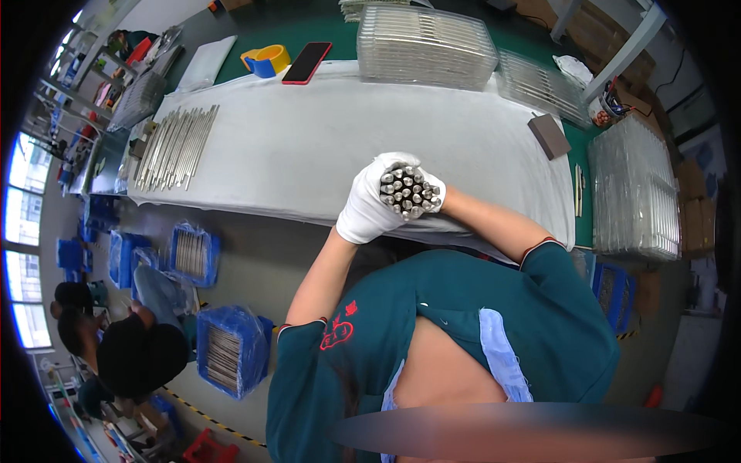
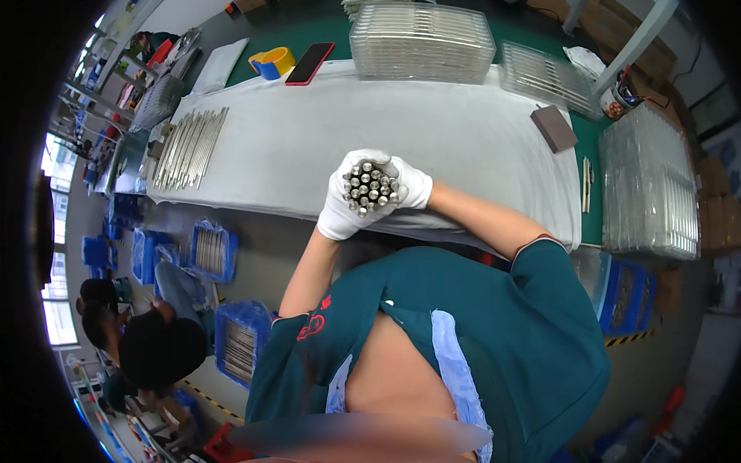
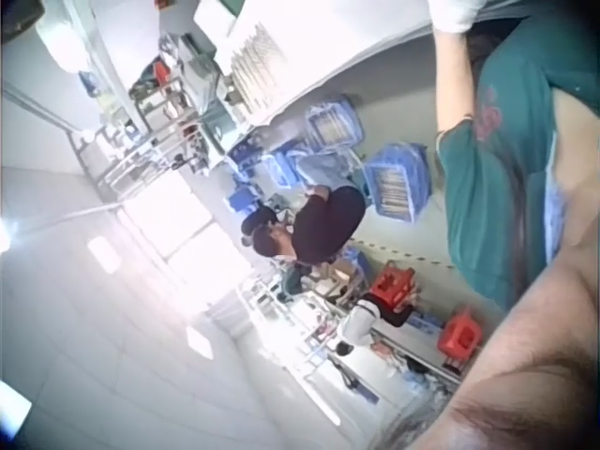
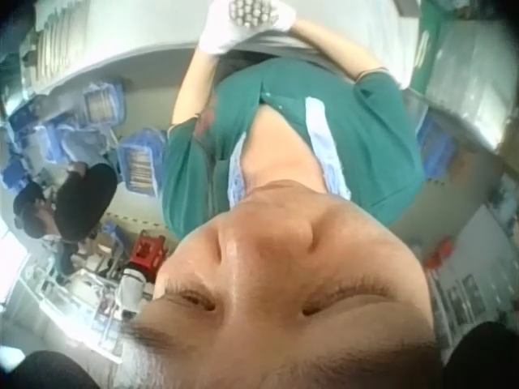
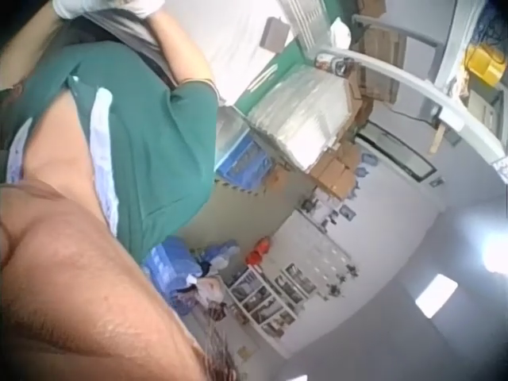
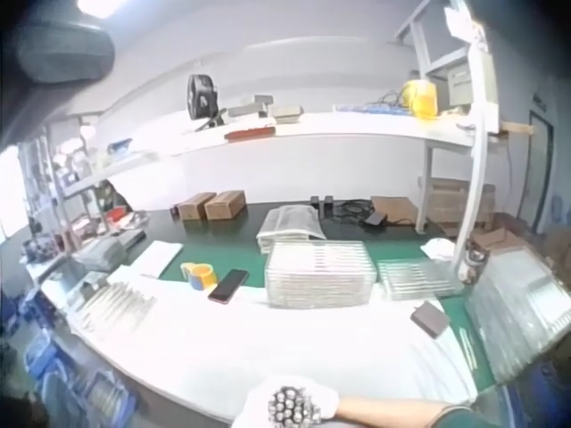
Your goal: Inspecting, polishing with a block, and sorting thin metal rods into trays on a workbench.
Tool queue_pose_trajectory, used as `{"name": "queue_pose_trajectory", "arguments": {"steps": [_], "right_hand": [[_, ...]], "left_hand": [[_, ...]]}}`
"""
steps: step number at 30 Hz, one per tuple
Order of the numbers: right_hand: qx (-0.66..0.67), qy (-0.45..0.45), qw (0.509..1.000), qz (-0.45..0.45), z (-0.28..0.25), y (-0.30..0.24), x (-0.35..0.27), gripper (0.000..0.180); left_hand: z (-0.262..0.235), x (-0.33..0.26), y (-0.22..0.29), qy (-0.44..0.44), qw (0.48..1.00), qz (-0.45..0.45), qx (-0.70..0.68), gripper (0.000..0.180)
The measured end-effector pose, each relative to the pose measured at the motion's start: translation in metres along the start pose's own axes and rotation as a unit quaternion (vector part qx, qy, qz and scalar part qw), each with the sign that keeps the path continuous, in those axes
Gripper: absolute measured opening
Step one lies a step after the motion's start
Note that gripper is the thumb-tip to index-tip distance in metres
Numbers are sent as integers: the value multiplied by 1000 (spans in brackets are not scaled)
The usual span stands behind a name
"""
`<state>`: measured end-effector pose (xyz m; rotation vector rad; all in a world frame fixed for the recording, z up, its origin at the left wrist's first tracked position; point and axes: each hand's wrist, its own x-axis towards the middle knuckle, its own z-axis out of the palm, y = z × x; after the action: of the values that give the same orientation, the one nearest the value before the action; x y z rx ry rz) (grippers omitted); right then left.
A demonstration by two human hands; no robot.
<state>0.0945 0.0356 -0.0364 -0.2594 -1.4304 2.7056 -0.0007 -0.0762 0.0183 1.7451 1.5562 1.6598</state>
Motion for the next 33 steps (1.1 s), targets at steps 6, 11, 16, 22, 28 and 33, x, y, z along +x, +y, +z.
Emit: {"name": "queue_pose_trajectory", "arguments": {"steps": [6,11,16,22,28,33], "right_hand": [[-150,2,980,-132,-11,13,6,36],[-190,-13,970,-151,-22,26,12,46],[-210,-21,963,-166,-19,26,13,45],[-233,14,960,-156,-6,11,7,48],[-548,29,831,-92,3,-11,16,65],[-509,74,853,-91,10,-21,28,70]], "left_hand": [[-1,-7,-3,-70,992,43,-91,46],[1,-10,-2,-54,994,-18,-98,48],[-3,-8,-1,-69,994,48,-74,48],[-1,-8,-6,-47,992,-21,-117,47],[-14,14,-19,22,978,79,192,24],[-6,27,-36,261,928,-165,-208,11]]}}
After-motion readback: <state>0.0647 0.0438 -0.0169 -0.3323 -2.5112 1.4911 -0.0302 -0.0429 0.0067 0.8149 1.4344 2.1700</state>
